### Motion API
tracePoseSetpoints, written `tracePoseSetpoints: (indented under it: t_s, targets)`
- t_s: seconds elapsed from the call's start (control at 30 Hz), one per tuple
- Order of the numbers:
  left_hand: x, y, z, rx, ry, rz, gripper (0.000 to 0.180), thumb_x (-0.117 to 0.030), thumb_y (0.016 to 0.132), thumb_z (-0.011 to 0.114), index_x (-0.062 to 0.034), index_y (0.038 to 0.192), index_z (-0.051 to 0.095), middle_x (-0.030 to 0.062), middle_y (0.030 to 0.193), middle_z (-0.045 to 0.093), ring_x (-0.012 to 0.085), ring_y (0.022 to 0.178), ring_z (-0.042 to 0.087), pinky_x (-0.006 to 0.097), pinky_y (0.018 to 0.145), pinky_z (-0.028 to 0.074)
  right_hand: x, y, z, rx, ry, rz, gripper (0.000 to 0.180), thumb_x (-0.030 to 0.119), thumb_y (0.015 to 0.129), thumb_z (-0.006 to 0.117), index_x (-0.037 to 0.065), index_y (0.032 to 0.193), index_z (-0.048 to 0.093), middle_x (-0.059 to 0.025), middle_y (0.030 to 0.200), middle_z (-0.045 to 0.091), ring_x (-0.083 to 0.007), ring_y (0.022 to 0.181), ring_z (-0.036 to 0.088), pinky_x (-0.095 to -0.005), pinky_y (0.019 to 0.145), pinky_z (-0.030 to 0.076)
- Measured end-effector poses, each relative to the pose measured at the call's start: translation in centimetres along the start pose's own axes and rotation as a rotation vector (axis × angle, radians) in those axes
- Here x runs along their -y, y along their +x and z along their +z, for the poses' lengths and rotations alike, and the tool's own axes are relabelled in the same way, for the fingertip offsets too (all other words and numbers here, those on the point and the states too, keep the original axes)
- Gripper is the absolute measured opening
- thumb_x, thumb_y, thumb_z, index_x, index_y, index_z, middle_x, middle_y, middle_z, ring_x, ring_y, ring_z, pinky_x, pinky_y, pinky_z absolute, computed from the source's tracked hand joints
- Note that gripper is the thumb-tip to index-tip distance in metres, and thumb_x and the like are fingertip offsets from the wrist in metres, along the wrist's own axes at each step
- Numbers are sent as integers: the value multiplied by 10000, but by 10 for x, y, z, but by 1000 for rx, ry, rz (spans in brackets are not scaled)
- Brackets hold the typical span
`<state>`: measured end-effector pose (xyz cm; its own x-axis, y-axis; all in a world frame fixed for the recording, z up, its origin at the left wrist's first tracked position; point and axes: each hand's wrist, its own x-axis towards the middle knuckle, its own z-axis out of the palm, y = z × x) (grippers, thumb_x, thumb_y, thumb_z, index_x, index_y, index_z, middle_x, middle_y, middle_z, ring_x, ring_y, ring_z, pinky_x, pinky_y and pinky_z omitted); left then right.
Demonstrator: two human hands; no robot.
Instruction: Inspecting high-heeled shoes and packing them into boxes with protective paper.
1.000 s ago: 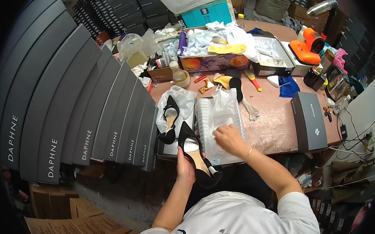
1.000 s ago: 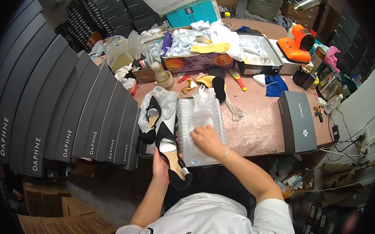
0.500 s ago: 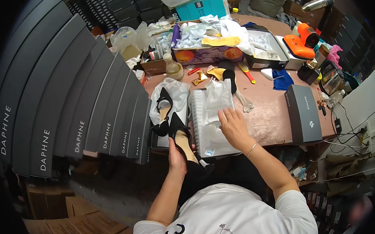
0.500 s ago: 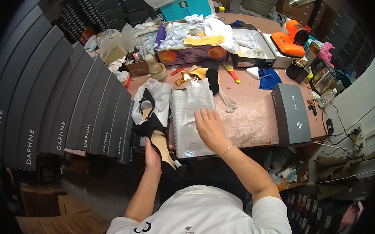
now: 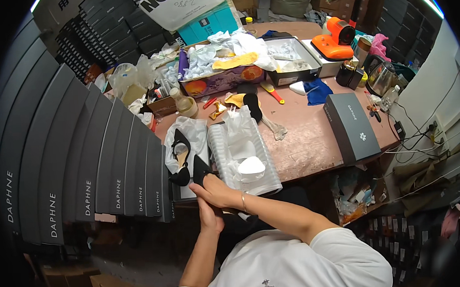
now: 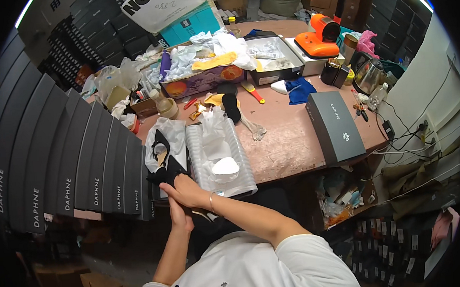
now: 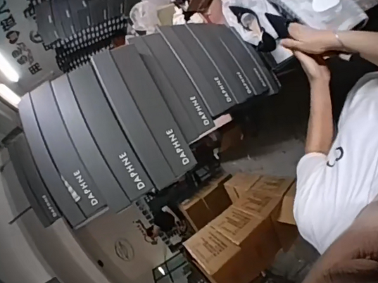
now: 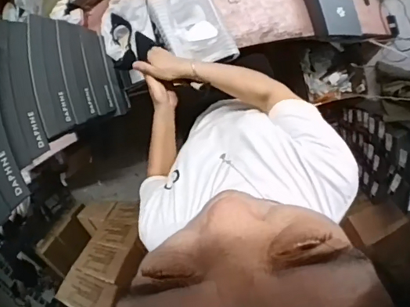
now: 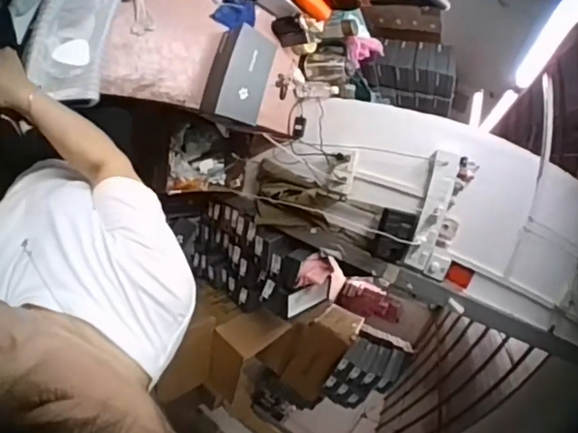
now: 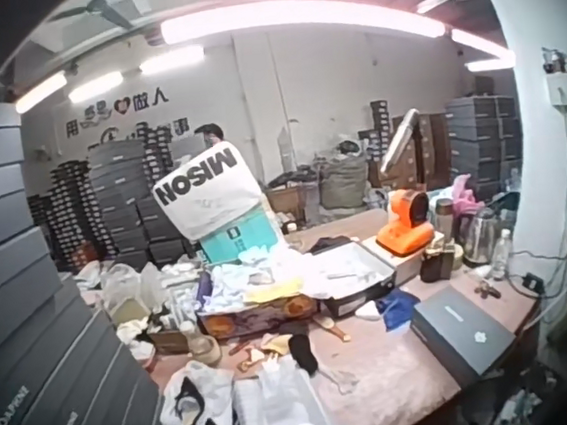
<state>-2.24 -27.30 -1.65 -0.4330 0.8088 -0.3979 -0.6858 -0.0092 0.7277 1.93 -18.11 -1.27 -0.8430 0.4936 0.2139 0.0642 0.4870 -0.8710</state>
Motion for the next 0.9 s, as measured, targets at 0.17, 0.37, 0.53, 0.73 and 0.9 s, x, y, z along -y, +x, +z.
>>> tracePoseSetpoints:
  t_s: [0.17, 0.37, 0.53, 0.73, 0.9]
  targets:
    - [-14, 64, -40, -12, 86, -41, 567, -603, 900, 493, -87, 1132, 525, 146, 921, 640, 273, 700, 645, 396, 679, 548, 22, -30, 1, 65, -42, -21, 727, 525, 969, 377, -186, 941, 525, -356, 900, 559, -463, 868, 546, -473, 825, 418]
    - [-31, 53, -26, -92, 127, 116, 337, -404, 983, 453, -105, 1136, 484, 62, 885, 574, 188, 760, 609, 337, 674, 523, -16, -11, 27, 121, 20, -201, 397, 297, 999, 337, -36, 1159, 483, -257, 688, 556, -445, 633, 521, -512, 623, 398]
    - [-55, 22, 19, -52, 273, 162, 329, -305, 972, 518, -67, 1194, 471, 92, 916, 587, 184, 768, 620, 315, 671, 531, -4, -28, 25, -101, 15, -202, 538, 392, 981, 422, -131, 1094, 479, -315, 782, 514, -462, 750, 466, -491, 738, 385]
    - [-42, 41, 0, 124, 156, 36, 277, -232, 973, 523, -56, 1181, 476, 85, 909, 617, 173, 774, 632, 305, 680, 531, 41, -94, -39, 339, 254, 36, 654, 420, 996, 398, -144, 1322, 343, -356, 1423, 278, -411, 1391, 229, -423, 1144, 198]
    - [-49, 53, 14, 152, 79, -9, 242, -233, 970, 531, -68, 1139, 479, 82, 911, 605, 184, 782, 627, 314, 699, 534, 24, -89, -64, 189, -111, -67, 366, 340, 988, 435, 3, 1106, 519, -153, 1213, 520, -335, 1243, 433, -529, 1071, 258]
